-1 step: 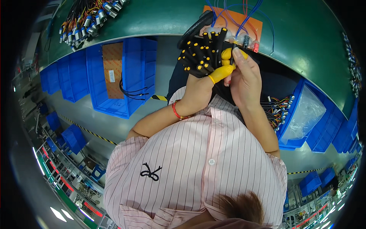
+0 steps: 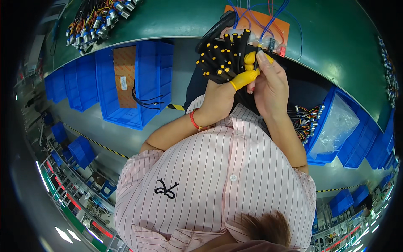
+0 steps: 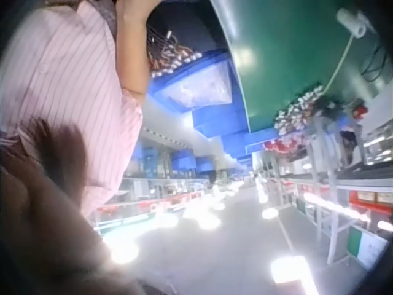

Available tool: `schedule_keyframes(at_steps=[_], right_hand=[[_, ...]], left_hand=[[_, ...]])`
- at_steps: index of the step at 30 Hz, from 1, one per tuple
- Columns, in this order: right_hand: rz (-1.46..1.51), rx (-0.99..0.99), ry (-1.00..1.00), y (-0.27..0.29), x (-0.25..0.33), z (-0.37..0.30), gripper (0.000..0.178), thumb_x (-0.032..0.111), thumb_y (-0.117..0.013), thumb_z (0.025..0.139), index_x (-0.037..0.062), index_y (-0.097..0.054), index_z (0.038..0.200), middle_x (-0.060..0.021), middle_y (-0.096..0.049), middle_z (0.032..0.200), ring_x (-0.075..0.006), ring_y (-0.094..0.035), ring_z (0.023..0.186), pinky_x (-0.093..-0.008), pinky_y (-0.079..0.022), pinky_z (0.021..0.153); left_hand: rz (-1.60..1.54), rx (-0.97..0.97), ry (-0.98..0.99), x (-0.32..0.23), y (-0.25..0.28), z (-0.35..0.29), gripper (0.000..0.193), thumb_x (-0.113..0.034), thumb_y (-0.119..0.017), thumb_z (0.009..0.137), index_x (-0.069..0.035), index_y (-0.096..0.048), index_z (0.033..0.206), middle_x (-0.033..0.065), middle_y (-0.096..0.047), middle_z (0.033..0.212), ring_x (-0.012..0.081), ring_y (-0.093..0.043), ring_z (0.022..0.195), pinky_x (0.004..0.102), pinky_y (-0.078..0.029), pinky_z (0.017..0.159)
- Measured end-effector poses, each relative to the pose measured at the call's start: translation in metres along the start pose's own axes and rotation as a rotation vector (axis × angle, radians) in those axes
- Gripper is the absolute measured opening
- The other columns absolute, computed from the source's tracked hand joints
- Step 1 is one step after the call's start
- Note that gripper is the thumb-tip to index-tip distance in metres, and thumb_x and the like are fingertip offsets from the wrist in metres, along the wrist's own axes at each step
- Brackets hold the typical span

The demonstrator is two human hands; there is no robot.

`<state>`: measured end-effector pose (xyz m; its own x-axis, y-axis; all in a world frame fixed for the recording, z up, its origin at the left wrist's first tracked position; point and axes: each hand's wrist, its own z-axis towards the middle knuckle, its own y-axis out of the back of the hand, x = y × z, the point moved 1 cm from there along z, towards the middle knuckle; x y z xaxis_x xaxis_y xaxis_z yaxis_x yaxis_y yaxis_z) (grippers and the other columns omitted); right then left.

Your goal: Manually assemble cables and connectors for an electronic device.

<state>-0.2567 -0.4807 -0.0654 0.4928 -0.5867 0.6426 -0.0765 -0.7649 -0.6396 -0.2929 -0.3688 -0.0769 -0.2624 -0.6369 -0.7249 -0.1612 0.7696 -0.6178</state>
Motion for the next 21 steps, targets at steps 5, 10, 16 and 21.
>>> schedule_keyframes(at_steps=[5,10,16,21], right_hand=[[-0.016,0.030,-0.010,0.002,0.003,0.005,0.028,0.027,-0.055,0.098,-0.0002,-0.062,0.099,-0.0062,-0.063,0.082,-0.0103,-0.053,0.053,-0.0228,-0.044,0.047],[-0.147,0.039,0.015,0.002,0.003,0.004,0.029,0.028,-0.055,0.098,-0.0002,-0.062,0.095,-0.0056,-0.061,0.077,-0.0098,-0.054,0.053,-0.0226,-0.044,0.047],[-0.365,0.074,0.154,0.004,0.005,-0.018,0.028,0.024,-0.056,0.098,-0.0019,-0.063,0.093,-0.0044,-0.062,0.074,-0.0077,-0.055,0.057,-0.0207,-0.044,0.053],[0.048,-0.023,0.020,0.043,0.000,-0.017,0.025,0.020,-0.051,0.100,-0.0026,-0.061,0.097,-0.0033,-0.061,0.074,-0.0111,-0.049,0.053,-0.0267,-0.041,0.054]], left_hand=[[-0.022,-0.004,0.012,-0.003,-0.002,0.001,0.013,-0.003,-0.061,0.090,-0.001,-0.062,0.102,0.0021,-0.059,0.080,0.0104,-0.054,0.071,0.0249,-0.043,0.065],[-0.027,-0.044,0.040,-0.002,-0.002,0.003,0.011,-0.004,-0.060,0.091,-0.001,-0.062,0.101,0.0020,-0.058,0.078,0.0093,-0.053,0.070,0.0244,-0.042,0.063],[0.631,0.197,-0.086,-0.018,0.007,-0.019,0.012,-0.010,-0.058,0.094,-0.001,-0.062,0.102,-0.0011,-0.055,0.075,0.0070,-0.050,0.066,0.0243,-0.041,0.060],[0.320,0.006,0.018,-0.007,0.014,-0.018,0.023,-0.008,-0.058,0.094,0.003,-0.062,0.114,0.0070,-0.066,0.095,0.0142,-0.061,0.084,0.0269,-0.048,0.081]])
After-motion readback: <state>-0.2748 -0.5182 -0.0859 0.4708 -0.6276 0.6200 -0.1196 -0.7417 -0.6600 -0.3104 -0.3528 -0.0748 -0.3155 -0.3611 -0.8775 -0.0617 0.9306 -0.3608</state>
